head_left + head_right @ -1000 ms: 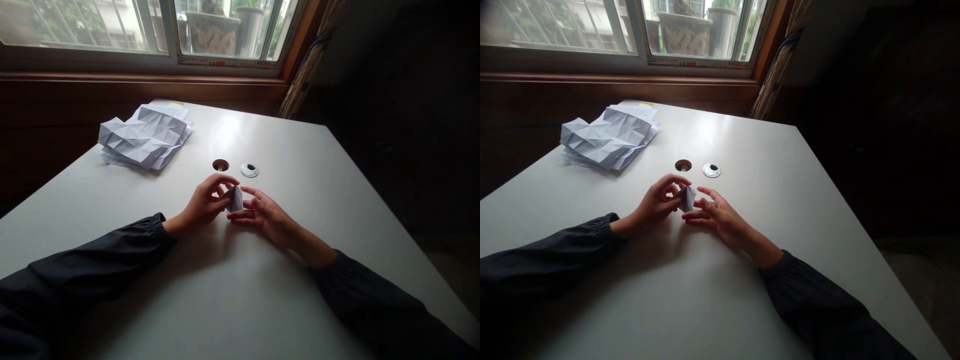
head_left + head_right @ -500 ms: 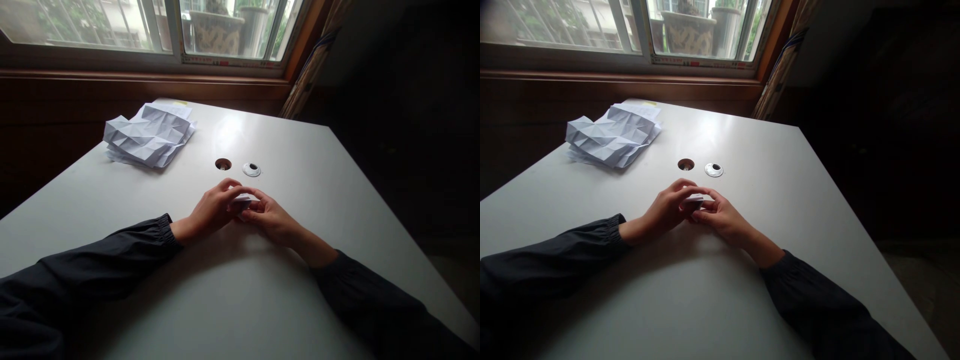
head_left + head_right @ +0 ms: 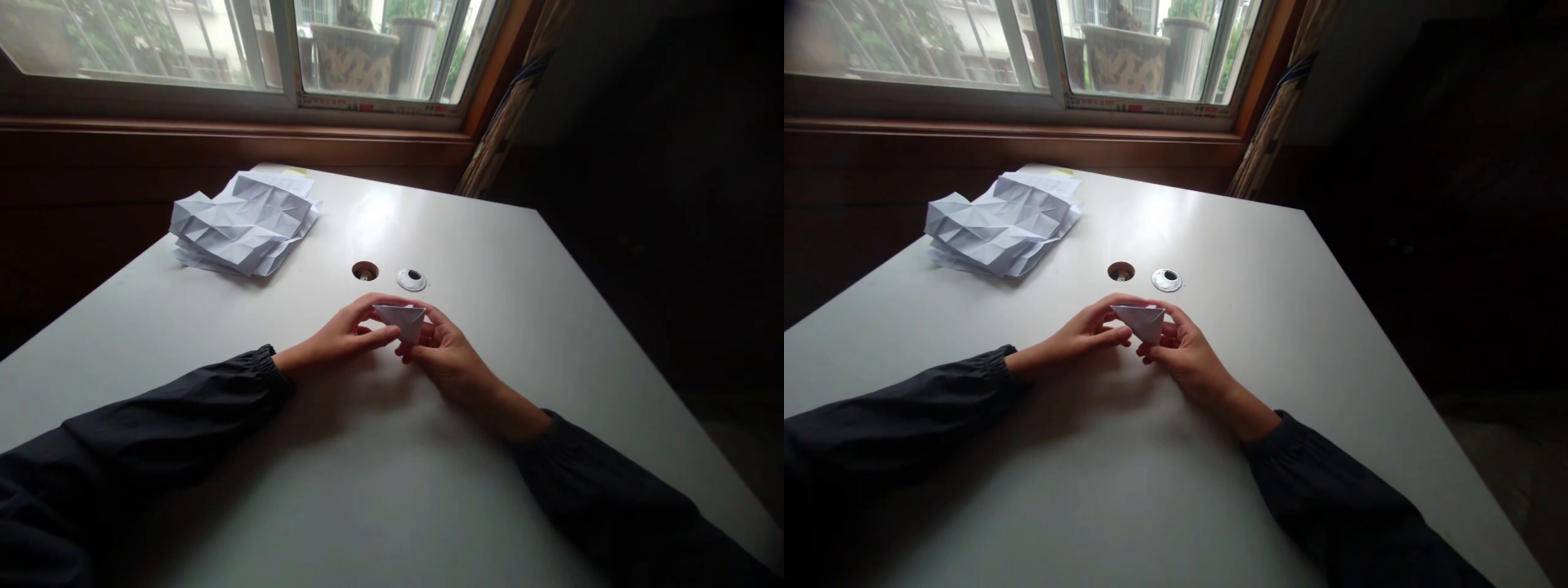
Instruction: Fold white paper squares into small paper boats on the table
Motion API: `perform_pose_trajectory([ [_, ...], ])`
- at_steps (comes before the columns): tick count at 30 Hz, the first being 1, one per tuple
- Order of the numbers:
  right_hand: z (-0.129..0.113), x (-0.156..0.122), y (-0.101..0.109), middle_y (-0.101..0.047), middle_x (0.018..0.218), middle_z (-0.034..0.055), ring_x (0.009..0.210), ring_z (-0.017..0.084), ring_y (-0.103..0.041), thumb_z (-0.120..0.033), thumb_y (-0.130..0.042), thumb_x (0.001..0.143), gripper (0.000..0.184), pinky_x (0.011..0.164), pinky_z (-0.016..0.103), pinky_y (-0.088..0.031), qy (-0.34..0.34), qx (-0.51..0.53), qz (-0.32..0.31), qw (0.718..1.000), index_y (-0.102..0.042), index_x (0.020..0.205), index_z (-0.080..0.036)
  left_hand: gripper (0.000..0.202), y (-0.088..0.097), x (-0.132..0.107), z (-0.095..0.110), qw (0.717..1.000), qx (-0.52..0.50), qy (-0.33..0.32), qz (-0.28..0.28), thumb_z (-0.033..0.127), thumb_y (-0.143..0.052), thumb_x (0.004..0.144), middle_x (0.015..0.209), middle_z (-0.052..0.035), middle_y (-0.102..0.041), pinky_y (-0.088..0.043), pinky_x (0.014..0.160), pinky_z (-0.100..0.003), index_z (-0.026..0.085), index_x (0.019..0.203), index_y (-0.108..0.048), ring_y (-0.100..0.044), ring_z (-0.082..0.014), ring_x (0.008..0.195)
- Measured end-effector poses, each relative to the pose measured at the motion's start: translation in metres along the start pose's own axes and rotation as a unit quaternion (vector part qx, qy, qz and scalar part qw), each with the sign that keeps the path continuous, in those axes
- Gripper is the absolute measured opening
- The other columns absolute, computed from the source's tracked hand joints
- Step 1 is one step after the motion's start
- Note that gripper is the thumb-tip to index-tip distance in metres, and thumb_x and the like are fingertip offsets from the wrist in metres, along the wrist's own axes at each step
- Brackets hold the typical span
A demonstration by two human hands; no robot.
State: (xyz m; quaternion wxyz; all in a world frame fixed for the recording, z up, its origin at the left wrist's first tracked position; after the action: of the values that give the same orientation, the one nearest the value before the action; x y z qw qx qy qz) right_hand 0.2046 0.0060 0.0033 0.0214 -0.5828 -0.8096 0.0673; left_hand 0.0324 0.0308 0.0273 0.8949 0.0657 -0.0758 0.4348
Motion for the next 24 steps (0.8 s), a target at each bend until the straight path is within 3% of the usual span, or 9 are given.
perform_pose_trajectory([
  [3, -0.002, -0.007, -0.002, -0.073, 0.097, 0.0013, 0.08, 0.019, -0.069, -0.024, -0.078, 0.081, 0.075, 0.076, 0.037, -0.057, 0.049, -0.068, 0.018, 0.996, -0.043, 0.148, -0.031, 0.046, 0.003, 0.002, -0.005, 0.997, -0.058, 0.037, 0.028, 0.053, -0.056, 0.098, 0.126, -0.0137, -0.067, -0.06, 0.087, -0.034, 0.019, 0.126, -0.068, -0.068, -0.0241, 0.109],
  [7, -0.002, -0.013, -0.002, -0.073, 0.099, 0.0016, 0.079, 0.018, -0.068, -0.029, -0.073, 0.087, 0.064, 0.079, 0.038, -0.056, 0.092, -0.128, 0.049, 0.986, -0.047, 0.145, -0.031, 0.041, 0.007, 0.001, -0.009, 0.996, -0.063, 0.05, 0.045, 0.048, -0.067, 0.093, 0.12, -0.0127, -0.07, -0.059, 0.083, -0.03, 0.017, 0.119, -0.072, -0.069, -0.0232, 0.106],
  [10, -0.001, -0.012, 0.001, -0.073, 0.096, 0.0015, 0.08, 0.019, -0.068, -0.028, -0.072, 0.086, 0.065, 0.079, 0.037, -0.055, 0.082, -0.136, 0.073, 0.985, -0.046, 0.145, -0.029, 0.04, 0.007, 0.001, -0.011, 0.997, -0.057, 0.039, 0.028, 0.04, -0.074, 0.089, 0.126, -0.0136, -0.069, -0.058, 0.088, -0.033, 0.017, 0.122, -0.071, -0.068, -0.0255, 0.112],
  [15, -0.001, -0.009, 0.005, -0.072, 0.1, 0.0021, 0.078, 0.018, -0.066, -0.023, -0.075, 0.08, 0.079, 0.066, 0.029, -0.051, 0.047, -0.098, 0.097, 0.989, -0.038, 0.149, -0.028, 0.061, 0.006, 0.002, -0.016, 1.0, -0.003, -0.005, 0.008, 0.026, -0.08, 0.081, 0.137, -0.013, -0.064, -0.056, 0.096, -0.036, 0.023, 0.139, -0.06, -0.067, -0.0267, 0.118],
  [18, -0.001, -0.008, 0.006, -0.072, 0.097, 0.0005, 0.073, 0.017, -0.065, -0.021, -0.074, 0.079, 0.079, 0.064, 0.028, -0.051, 0.036, -0.074, 0.092, 0.992, -0.039, 0.15, -0.03, 0.045, 0.003, 0.004, -0.018, 0.998, 0.061, -0.008, 0.012, 0.026, -0.074, 0.086, 0.127, -0.011, -0.069, -0.057, 0.094, -0.035, 0.02, 0.131, -0.065, -0.068, -0.0249, 0.112],
  [24, 0.004, -0.002, 0.008, -0.072, 0.105, 0.0035, 0.094, 0.021, -0.068, -0.034, -0.067, 0.089, 0.032, 0.086, 0.038, -0.058, 0.038, -0.013, 0.089, 0.995, -0.066, 0.12, -0.025, 0.022, 0.006, 0.002, -0.012, 0.985, 0.148, -0.045, 0.081, 0.035, -0.068, 0.092, 0.105, -0.0083, -0.071, -0.055, 0.083, -0.03, 0.016, 0.104, -0.073, -0.066, -0.0215, 0.097],
])
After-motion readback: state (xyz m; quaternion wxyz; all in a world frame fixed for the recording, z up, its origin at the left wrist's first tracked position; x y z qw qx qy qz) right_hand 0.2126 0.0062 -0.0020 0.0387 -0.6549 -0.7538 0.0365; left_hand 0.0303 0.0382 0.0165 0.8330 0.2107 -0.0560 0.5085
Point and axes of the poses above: each hand's wrist, its own x-axis towards the middle knuckle, its own y-axis out of the back of the hand, z = x × y, the point moved 5 cm from there along x, towards the middle knuckle
